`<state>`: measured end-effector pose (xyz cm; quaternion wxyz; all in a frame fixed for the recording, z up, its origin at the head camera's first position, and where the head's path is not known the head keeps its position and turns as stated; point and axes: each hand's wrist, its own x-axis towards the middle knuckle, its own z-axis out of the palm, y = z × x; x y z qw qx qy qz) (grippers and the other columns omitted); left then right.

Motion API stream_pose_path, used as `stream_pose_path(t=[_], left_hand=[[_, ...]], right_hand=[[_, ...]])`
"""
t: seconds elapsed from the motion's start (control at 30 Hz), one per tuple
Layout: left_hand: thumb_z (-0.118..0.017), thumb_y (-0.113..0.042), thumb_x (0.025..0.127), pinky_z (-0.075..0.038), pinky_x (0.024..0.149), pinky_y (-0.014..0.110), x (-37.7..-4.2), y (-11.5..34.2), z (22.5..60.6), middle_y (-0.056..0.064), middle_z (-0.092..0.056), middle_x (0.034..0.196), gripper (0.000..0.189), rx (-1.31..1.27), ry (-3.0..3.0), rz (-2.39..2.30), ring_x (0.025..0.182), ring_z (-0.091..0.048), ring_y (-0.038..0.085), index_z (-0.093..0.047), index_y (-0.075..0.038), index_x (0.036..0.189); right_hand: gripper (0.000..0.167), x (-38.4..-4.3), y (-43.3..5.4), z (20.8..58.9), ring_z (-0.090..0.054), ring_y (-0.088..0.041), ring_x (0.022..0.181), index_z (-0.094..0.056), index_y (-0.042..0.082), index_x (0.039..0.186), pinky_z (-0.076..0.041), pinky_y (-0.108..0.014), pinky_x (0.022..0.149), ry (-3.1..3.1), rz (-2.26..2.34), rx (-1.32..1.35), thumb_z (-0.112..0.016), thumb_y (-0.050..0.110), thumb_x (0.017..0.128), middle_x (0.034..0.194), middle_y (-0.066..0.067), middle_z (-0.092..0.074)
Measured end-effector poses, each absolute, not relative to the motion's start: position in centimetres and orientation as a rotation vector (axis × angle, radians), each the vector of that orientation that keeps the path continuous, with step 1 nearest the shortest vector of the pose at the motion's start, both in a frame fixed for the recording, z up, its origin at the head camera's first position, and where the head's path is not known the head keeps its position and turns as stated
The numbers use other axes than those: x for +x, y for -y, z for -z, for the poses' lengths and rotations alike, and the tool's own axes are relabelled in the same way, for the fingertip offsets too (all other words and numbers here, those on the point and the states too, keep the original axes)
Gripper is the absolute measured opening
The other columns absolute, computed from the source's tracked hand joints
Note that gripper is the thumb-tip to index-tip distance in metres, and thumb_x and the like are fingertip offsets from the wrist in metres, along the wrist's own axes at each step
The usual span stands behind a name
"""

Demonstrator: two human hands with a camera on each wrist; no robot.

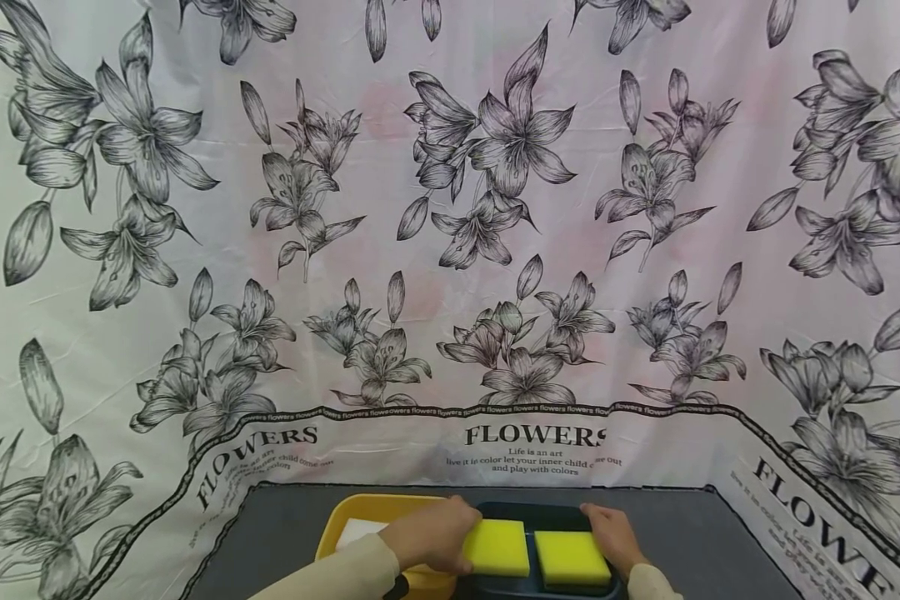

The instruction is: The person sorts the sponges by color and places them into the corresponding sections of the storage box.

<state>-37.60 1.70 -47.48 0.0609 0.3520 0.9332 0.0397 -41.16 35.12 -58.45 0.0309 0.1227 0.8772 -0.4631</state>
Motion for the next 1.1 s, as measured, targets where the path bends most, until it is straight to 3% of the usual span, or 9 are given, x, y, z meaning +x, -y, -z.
stream_pose_path(t=[0.27, 0.57, 0.8, 1.1], left_hand=[[-0.095, -0.031, 0.086, -0.049, 0.07, 0.024, -38.7, -3.4, 48.5, -0.007, -0.062, 0.079, 0.028, 1.007, -2.812, -0.105, 0.068, -0.055, 0.01, -0.075, -0.019, 0.101], [-0.094, -0.035, 0.088, -0.05, 0.079, 0.025, -39.4, -4.9, 49.6, -0.009, -0.065, 0.085, 0.028, 1.048, -2.783, 0.056, 0.076, -0.056, 0.009, -0.077, -0.022, 0.105], [-0.091, -0.038, 0.088, -0.047, 0.085, 0.03, -40.3, -5.4, 49.9, -0.009, -0.063, 0.086, 0.025, 1.156, -2.742, 0.222, 0.083, -0.052, 0.012, -0.077, -0.025, 0.104], [-0.089, -0.042, 0.09, -0.044, 0.086, 0.032, -40.6, -6.3, 50.7, -0.005, -0.064, 0.092, 0.03, 1.058, -2.687, 0.186, 0.088, -0.052, 0.014, -0.077, -0.024, 0.111]], right_hand=[[0.068, -41.0, -35.1, 58.3, -0.056, -0.056, 0.134, -0.057, -0.014, 0.148, -0.041, -0.073, 0.115, -2.709, 1.423, 0.384, -0.045, 0.044, 0.113, 0.157, -0.04, -0.048], [0.069, -40.9, -35.1, 58.2, -0.057, -0.055, 0.132, -0.056, -0.014, 0.148, -0.042, -0.073, 0.115, -2.695, 1.431, 0.389, -0.046, 0.044, 0.113, 0.156, -0.04, -0.049], [0.067, -41.1, -35.0, 58.4, -0.064, -0.044, 0.119, -0.057, -0.014, 0.147, -0.044, -0.071, 0.113, -2.71, 1.429, 0.396, -0.046, 0.042, 0.113, 0.153, -0.04, -0.051], [0.069, -41.1, -35.1, 58.4, -0.064, -0.044, 0.12, -0.055, -0.015, 0.148, -0.045, -0.071, 0.112, -2.695, 1.434, 0.404, -0.046, 0.043, 0.113, 0.154, -0.04, -0.051]])
